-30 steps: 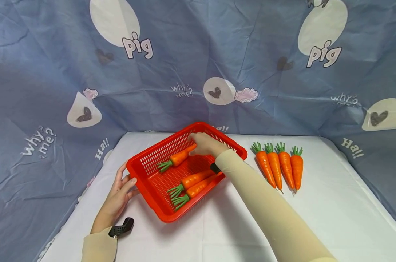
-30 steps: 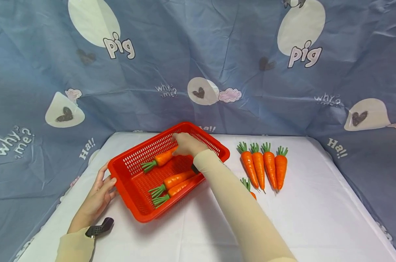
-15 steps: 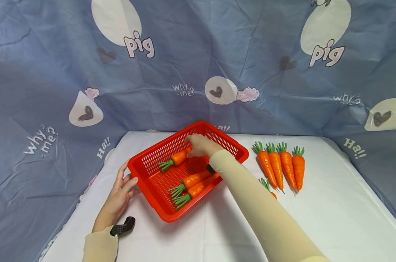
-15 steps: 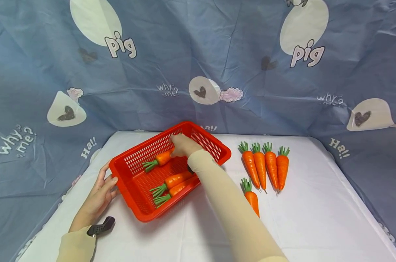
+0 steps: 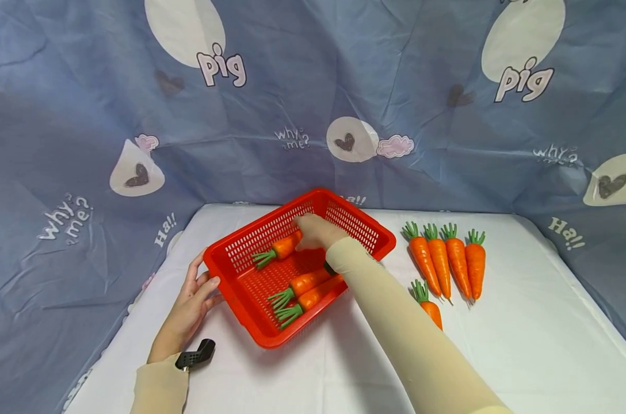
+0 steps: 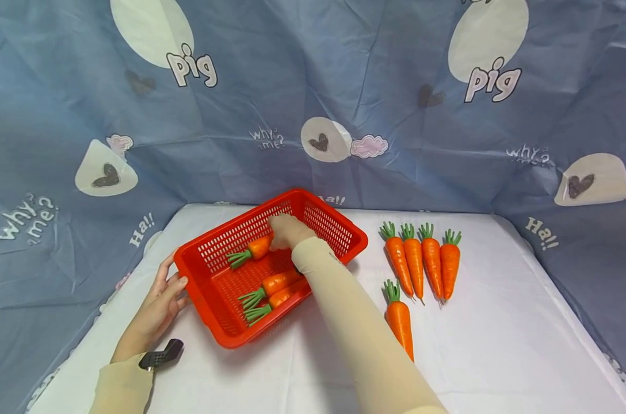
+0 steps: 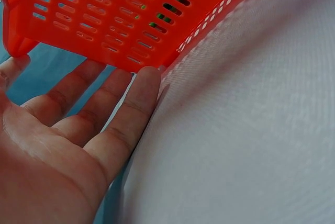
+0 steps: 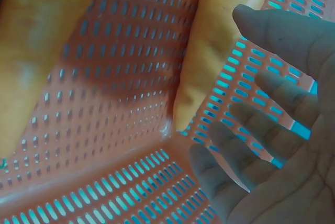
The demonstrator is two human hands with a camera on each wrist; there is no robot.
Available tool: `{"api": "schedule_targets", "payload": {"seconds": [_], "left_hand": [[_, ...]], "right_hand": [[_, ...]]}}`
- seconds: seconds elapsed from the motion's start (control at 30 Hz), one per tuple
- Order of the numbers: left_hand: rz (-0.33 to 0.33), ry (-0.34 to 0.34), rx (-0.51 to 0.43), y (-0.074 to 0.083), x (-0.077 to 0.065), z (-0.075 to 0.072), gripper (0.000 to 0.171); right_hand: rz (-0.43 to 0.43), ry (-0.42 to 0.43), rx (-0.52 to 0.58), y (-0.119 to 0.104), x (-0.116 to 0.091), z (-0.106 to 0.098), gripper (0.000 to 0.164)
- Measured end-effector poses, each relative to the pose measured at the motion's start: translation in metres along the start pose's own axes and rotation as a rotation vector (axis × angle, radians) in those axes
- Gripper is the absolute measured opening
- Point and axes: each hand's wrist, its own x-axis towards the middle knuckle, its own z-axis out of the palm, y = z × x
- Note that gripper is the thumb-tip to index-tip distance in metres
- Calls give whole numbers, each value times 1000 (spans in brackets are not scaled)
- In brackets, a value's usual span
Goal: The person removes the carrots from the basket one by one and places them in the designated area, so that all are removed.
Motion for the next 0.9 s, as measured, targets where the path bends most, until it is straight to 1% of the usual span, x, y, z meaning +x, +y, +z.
{"api": "schedule_targets", "payload": {"seconds": [0.17, 0.4, 0.63, 0.9], "left_hand": [[-1, 8, 5, 0, 0, 0, 69], [29, -15, -25, -4, 2, -3, 69], [27, -16, -27, -4, 2, -2, 70], [32, -16, -36, -4, 1, -2, 70]], "right_hand": [[14, -17, 16, -4, -1, 3, 65], [45, -33, 36, -7, 1, 8, 67], [52, -32, 120, -3, 3, 12, 68], [57, -34, 114, 0, 5, 17, 66]]}}
